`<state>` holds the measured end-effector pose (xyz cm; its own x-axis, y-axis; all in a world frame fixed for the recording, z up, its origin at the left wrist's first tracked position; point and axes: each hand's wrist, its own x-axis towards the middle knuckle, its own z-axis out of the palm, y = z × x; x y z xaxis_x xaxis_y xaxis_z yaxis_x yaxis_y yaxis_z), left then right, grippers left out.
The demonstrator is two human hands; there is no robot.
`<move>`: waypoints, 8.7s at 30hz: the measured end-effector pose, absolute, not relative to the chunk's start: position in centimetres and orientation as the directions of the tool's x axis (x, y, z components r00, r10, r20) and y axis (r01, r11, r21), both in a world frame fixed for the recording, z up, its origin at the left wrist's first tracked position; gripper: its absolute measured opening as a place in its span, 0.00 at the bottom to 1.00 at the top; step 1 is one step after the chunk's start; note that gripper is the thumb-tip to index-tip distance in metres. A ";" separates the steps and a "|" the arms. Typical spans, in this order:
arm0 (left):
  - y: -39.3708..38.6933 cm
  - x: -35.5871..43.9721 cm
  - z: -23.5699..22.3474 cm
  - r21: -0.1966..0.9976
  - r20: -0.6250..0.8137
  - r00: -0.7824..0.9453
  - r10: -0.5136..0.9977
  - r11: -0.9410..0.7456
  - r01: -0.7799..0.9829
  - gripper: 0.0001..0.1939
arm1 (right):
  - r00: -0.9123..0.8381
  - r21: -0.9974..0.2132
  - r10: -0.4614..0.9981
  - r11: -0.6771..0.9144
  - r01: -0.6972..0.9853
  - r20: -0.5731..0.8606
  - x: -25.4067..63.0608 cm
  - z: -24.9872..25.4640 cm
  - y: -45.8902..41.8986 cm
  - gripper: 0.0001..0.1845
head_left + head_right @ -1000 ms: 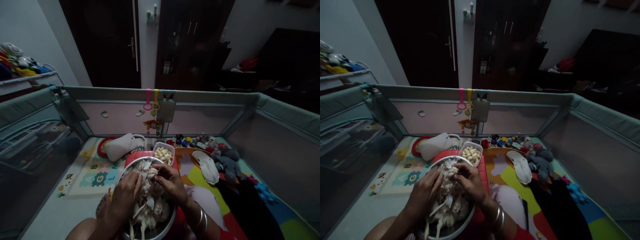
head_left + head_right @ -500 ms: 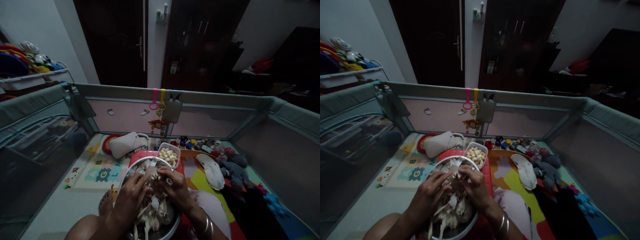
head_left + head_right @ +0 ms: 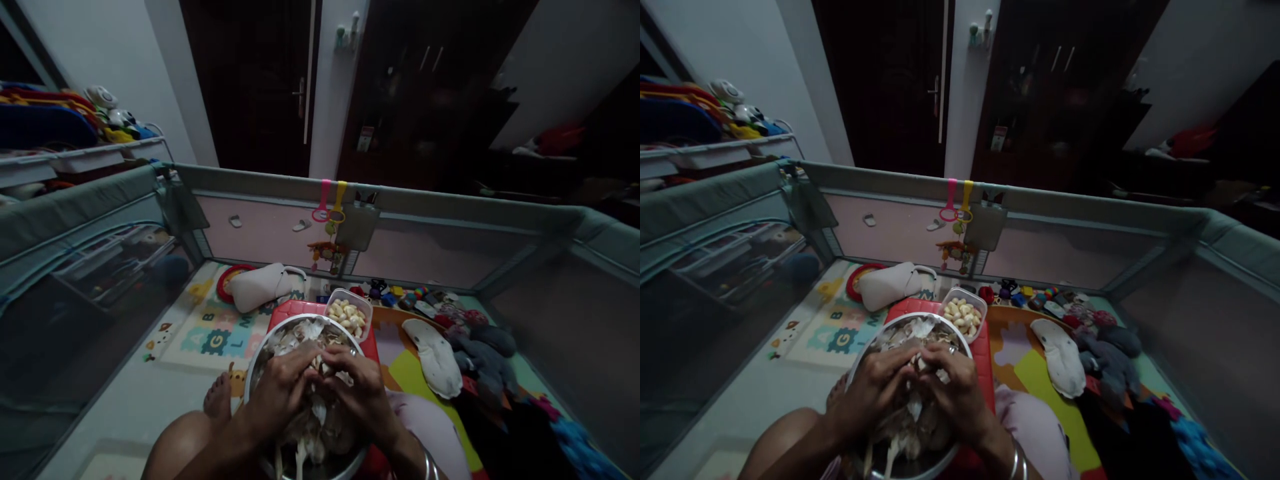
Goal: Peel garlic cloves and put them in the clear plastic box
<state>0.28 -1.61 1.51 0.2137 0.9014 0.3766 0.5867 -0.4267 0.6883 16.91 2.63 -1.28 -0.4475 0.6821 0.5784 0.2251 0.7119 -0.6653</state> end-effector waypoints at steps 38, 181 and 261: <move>-0.9 -0.2 1.4 0.987 -0.039 -0.131 0.991 0.018 -0.158 0.11 | -0.488 -0.684 0.686 0.695 0.222 0.539 15.0 2.1 2.4 0.08; -1.6 0.4 1.2 0.606 0.573 0.075 0.816 -0.484 0.631 0.09 | -0.388 -0.991 0.911 0.125 -0.055 0.137 15.4 0.7 3.0 0.05; -1.6 0.7 1.1 0.564 0.515 0.065 0.855 -0.395 0.725 0.07 | -0.368 -0.971 0.930 -0.103 -0.214 -0.017 15.6 -0.4 3.6 0.13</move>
